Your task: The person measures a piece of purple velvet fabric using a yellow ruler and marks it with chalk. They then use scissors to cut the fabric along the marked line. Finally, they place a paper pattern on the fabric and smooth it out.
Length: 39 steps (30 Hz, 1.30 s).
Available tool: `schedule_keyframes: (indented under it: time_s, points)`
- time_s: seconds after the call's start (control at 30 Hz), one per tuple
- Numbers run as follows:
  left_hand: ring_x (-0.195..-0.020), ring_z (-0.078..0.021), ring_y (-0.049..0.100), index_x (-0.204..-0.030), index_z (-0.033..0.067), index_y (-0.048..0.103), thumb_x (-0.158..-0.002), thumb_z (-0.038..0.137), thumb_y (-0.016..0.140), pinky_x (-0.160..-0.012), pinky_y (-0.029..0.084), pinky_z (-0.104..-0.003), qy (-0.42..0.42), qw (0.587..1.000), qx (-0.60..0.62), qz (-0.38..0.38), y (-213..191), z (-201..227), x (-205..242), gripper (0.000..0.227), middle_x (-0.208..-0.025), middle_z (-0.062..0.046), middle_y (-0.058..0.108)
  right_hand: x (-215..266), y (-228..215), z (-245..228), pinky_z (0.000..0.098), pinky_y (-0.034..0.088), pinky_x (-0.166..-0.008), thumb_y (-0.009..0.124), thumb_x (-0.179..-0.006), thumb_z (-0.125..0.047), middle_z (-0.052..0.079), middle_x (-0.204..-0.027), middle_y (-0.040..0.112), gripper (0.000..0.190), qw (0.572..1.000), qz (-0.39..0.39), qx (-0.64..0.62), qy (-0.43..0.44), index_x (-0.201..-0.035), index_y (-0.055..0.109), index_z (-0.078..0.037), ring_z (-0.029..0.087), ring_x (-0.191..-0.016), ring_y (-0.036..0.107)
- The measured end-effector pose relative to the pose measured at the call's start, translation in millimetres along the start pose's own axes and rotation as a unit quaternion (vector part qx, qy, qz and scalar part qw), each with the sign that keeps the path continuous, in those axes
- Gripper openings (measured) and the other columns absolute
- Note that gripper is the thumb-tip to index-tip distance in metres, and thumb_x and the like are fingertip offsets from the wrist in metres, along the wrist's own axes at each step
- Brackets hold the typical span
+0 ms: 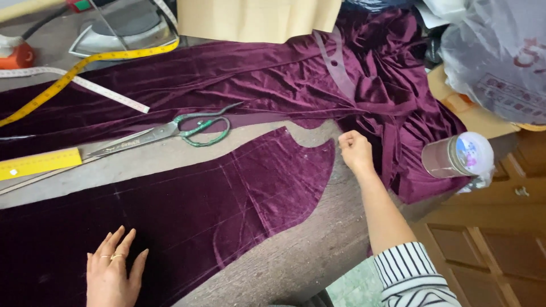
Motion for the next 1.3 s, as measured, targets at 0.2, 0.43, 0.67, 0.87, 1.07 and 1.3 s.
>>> schedule_keyframes:
  time_s: [0.2, 0.43, 0.67, 0.87, 1.07, 1.3]
  points:
    - [-0.137, -0.0314, 0.047, -0.131, 0.0126, 0.059, -0.080, 0.027, 0.067, -0.106, 0.036, -0.065, 0.004, 1.000, 0.015, 0.007, -7, 5, 0, 0.054, -0.143, -0.009, 0.054, 9, 2, -9, 0.0258, 0.044, -0.073, 0.078, -0.076, -0.037, -0.004, -0.073, 0.064, 0.030, 0.999, -0.029, -0.035, 0.029, -0.091, 0.065, -0.014, 0.011, -0.070, 0.060]
    - [-0.132, -0.0341, 0.046, -0.130, 0.0091, 0.057, -0.084, 0.023, 0.065, -0.107, 0.032, -0.063, -0.018, 0.998, 0.057, -0.017, -29, 23, -2, 0.048, -0.139, -0.012, 0.052, -13, 27, 15, 0.0260, 0.045, -0.068, 0.086, -0.071, -0.034, 0.001, -0.073, 0.066, 0.034, 0.999, -0.036, -0.012, -0.020, -0.087, 0.067, -0.012, 0.012, -0.066, 0.060]
    - [-0.132, -0.0355, 0.044, -0.130, 0.0042, 0.056, -0.087, 0.017, 0.062, -0.111, 0.028, -0.060, -0.029, 0.995, 0.091, -0.009, -41, 23, 5, 0.045, -0.139, -0.014, 0.051, 0, 26, -1, 0.0245, 0.042, -0.064, 0.085, -0.074, -0.034, 0.002, -0.078, 0.062, 0.035, 0.995, -0.078, -0.055, -0.022, -0.087, 0.066, -0.008, 0.010, -0.067, 0.053]
    - [-0.126, -0.0320, 0.050, -0.127, 0.0048, 0.058, -0.089, 0.015, 0.061, -0.113, 0.030, -0.050, -0.046, 0.990, 0.131, 0.012, -52, 24, 10, 0.039, -0.134, -0.013, 0.054, 7, 30, -7, 0.0243, 0.043, -0.068, 0.083, -0.077, -0.024, 0.005, -0.080, 0.063, 0.031, 0.989, -0.108, -0.093, -0.024, -0.095, 0.066, -0.005, 0.011, -0.070, 0.054]
    - [-0.107, -0.0219, 0.060, -0.116, 0.0076, 0.065, -0.090, 0.012, 0.062, -0.095, 0.047, -0.033, -0.089, 0.971, 0.212, 0.071, -67, 28, 9, 0.027, -0.117, -0.008, 0.065, 22, 34, -31, 0.0255, 0.040, -0.075, 0.080, -0.079, -0.025, 0.004, -0.089, 0.056, 0.044, 0.982, -0.124, -0.138, 0.021, -0.110, 0.061, -0.002, 0.012, -0.080, 0.050]
    - [-0.094, -0.0259, 0.072, -0.122, 0.0063, 0.065, -0.089, 0.006, 0.063, -0.082, 0.058, -0.036, -0.216, 0.867, 0.449, -0.018, -18, 31, 13, 0.033, -0.106, -0.016, 0.071, 63, 79, -93, 0.0332, 0.056, -0.056, 0.077, -0.083, -0.020, 0.011, -0.088, 0.065, 0.034, 0.955, -0.200, -0.217, 0.004, -0.104, 0.063, 0.003, 0.018, -0.071, 0.062]
Point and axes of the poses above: each hand's wrist, its own x-axis away from the middle knuckle, its own y-axis out of the palm, z = x × y, the point moved 7 cm from there along -x, towards the middle knuckle
